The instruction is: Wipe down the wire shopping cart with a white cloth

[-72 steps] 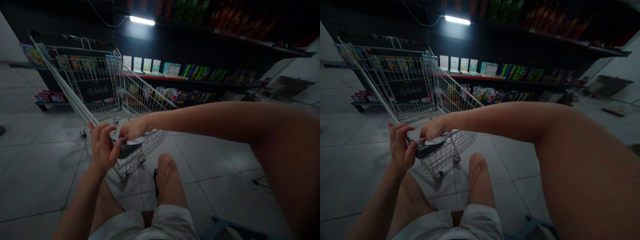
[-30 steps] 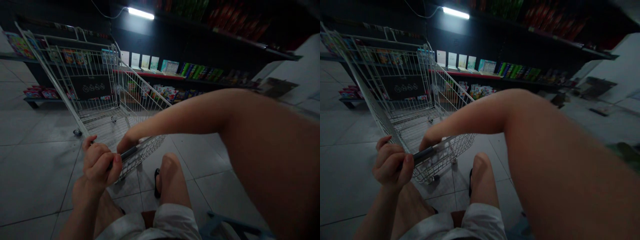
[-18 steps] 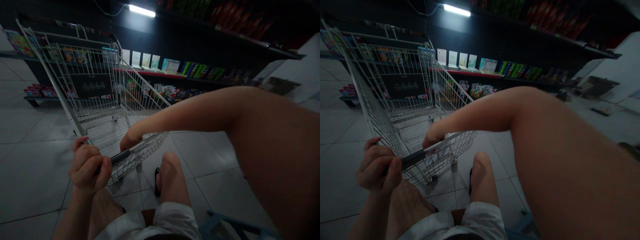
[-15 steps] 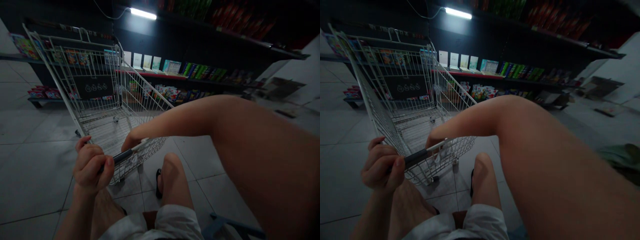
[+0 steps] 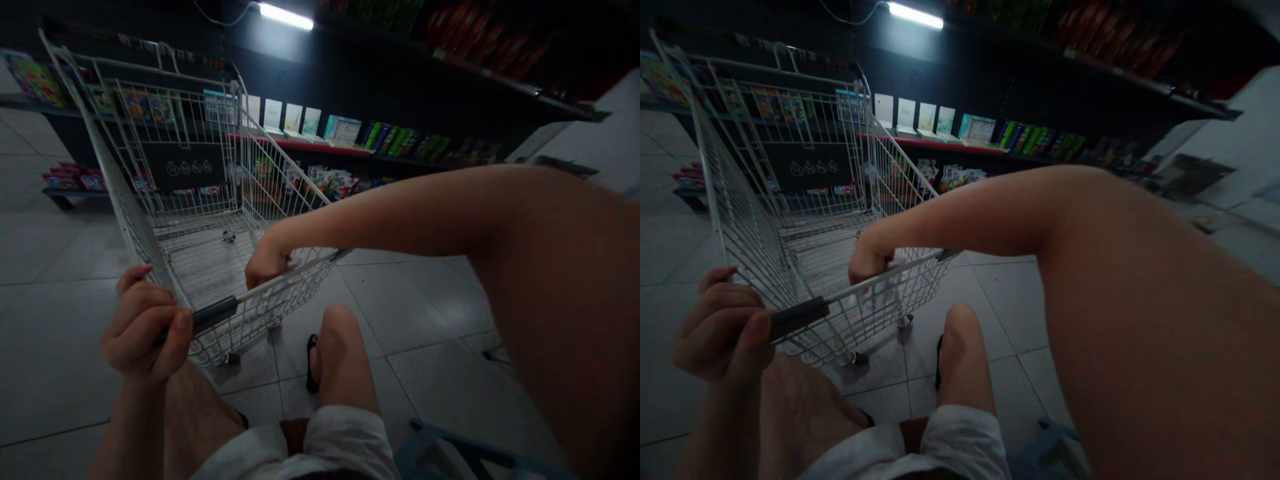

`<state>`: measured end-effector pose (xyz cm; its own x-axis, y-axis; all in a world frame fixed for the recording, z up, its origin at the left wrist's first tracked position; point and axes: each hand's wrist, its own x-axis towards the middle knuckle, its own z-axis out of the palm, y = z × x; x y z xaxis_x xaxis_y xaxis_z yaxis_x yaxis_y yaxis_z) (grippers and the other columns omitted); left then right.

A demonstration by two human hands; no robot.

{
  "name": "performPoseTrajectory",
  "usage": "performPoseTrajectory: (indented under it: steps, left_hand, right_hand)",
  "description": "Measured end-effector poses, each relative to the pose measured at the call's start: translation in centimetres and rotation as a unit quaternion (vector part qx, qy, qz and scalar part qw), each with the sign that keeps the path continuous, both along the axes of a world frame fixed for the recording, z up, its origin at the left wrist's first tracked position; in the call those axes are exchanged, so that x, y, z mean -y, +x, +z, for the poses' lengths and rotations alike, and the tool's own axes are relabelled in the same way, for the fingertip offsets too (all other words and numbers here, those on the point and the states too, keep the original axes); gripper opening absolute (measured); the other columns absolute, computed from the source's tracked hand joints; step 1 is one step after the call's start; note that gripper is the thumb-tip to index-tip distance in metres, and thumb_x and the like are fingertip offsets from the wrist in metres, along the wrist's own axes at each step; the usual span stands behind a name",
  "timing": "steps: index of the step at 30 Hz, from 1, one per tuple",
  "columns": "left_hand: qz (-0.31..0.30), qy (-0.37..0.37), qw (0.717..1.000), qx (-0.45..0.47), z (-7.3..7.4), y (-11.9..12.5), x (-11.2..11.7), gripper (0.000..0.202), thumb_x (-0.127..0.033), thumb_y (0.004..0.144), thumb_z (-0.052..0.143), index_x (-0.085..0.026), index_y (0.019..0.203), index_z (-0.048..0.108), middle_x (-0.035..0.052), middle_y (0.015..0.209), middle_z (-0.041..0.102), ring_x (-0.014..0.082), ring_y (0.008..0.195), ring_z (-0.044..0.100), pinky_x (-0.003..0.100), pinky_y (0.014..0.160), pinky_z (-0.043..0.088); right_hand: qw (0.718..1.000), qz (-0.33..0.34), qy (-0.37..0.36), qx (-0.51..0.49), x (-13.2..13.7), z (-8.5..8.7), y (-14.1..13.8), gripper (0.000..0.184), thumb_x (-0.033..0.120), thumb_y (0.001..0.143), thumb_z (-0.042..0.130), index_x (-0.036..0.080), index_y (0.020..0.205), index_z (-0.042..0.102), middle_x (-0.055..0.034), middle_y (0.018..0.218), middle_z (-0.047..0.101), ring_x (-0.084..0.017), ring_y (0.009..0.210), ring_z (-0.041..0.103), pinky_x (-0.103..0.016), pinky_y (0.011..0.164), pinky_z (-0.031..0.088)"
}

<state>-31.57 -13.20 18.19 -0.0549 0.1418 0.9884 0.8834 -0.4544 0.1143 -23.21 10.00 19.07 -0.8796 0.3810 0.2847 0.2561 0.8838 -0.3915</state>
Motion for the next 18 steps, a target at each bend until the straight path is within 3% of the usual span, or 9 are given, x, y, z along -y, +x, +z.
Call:
performPoseTrajectory:
  steps: [4,8,11,14,18]
  left_hand:
    - [-0.009,0.009,1.0,0.018,0.0,-1.4,0.3,0.018,-0.019,0.065,0.065,-0.02,0.053,0.051,-0.0059,0.05,0.051,0.0093,0.044,0.048,0.053,0.091,0.05]
    - [-0.013,0.0,0.999,0.031,0.1,-2.2,0.0,0.021,-0.02,0.065,0.065,-0.02,0.051,0.049,-0.006,0.049,0.05,0.0092,0.045,0.048,0.053,0.091,0.05]
    - [-0.015,0.007,0.999,0.033,0.1,-2.8,-0.2,0.021,-0.021,0.066,0.064,-0.02,0.051,0.049,-0.0058,0.05,0.05,0.009,0.045,0.048,0.052,0.089,0.051]
    - [-0.016,0.026,0.999,0.031,0.1,-3.3,-0.5,0.024,-0.024,0.068,0.065,-0.019,0.05,0.048,-0.0061,0.049,0.049,0.0082,0.044,0.047,0.05,0.087,0.053]
    - [0.003,0.007,0.999,0.04,0.0,-3.2,-1.0,0.027,-0.027,0.071,0.064,-0.02,0.051,0.047,-0.006,0.049,0.048,0.0091,0.046,0.047,0.051,0.089,0.053]
  right_hand:
    - [0.998,-0.02,0.006,-0.051,-0.6,0.9,-1.1,0.065,0.031,0.091,0.01,0.005,0.033,-0.006,-0.0017,0.03,0.035,0.001,0.059,0.057,-0.019,0.052,0.03]
    - [0.998,0.038,0.019,-0.046,0.8,-0.4,-0.9,0.073,0.038,0.091,0.027,0.005,0.031,0.0,0.0005,0.03,0.04,0.002,0.059,0.058,-0.016,0.052,0.031]
    - [0.999,0.033,0.002,-0.03,0.4,0.3,-1.3,0.075,0.04,0.09,0.04,0.005,0.03,0.011,0.003,0.032,0.044,0.001,0.057,0.059,-0.015,0.051,0.032]
    - [0.999,0.02,-0.011,-0.023,-1.1,1.3,-1.9,0.074,0.04,0.091,0.039,0.004,0.029,0.018,0.0024,0.036,0.049,-0.001,0.061,0.061,-0.018,0.053,0.034]
    - [0.985,-0.017,0.081,-0.153,-1.4,-0.6,-1.7,0.076,0.043,0.092,0.032,0.005,0.026,0.022,0.0007,0.037,0.049,-0.001,0.062,0.061,-0.022,0.057,0.036]
